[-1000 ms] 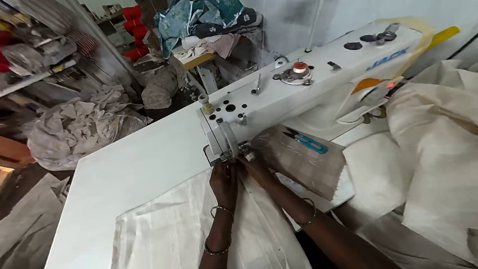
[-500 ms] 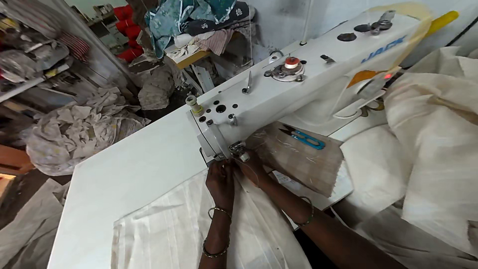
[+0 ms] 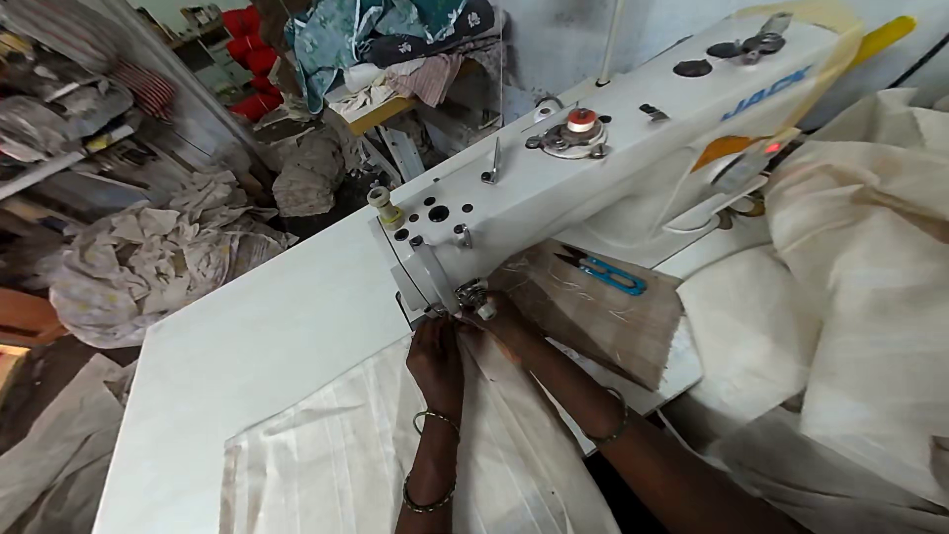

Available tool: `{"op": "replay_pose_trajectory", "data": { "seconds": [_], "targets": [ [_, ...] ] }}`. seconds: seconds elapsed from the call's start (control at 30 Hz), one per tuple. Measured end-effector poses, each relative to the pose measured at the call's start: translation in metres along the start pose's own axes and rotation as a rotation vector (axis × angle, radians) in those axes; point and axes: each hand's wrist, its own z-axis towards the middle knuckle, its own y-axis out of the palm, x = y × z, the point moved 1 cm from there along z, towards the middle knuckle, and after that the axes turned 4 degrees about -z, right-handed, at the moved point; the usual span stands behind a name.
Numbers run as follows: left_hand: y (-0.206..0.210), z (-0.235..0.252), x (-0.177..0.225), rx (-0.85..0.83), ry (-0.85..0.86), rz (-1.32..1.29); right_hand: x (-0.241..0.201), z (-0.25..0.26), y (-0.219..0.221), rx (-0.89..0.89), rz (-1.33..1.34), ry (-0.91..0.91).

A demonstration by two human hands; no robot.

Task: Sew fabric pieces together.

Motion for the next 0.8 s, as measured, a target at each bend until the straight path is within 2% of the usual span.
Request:
{"op": "replay_pose_trajectory", "data": {
  "seconds": [0.2, 0.3, 0.5, 0.67, 0.8],
  "targets": [
    [0.000, 0.001, -0.002, 0.001, -0.034, -0.019, 0.004, 0.009, 0.005, 0.021, -0.005, 0.011],
    [-0.001, 0.001, -0.004, -0.054, -0.096, -0.094, 0.002, 0.009, 0.006, 0.046, -0.022, 0.094],
    [-0.008, -0.001, -0.006, -0.175, -0.169, -0.520, -0.010, 0.009, -0.002, -0.050, -0.117, 0.248],
    [-0.007, -0.001, -0.006, -0.278, -0.117, -0.327, -0.009, 0.009, -0.008, -0.095, -0.018, 0.272],
    [-0.011, 0.003, -0.004, -0.206, -0.194, -0.272, -0.010, 0.007, 0.000, -0.028, -0.021, 0.245]
  ]
}}
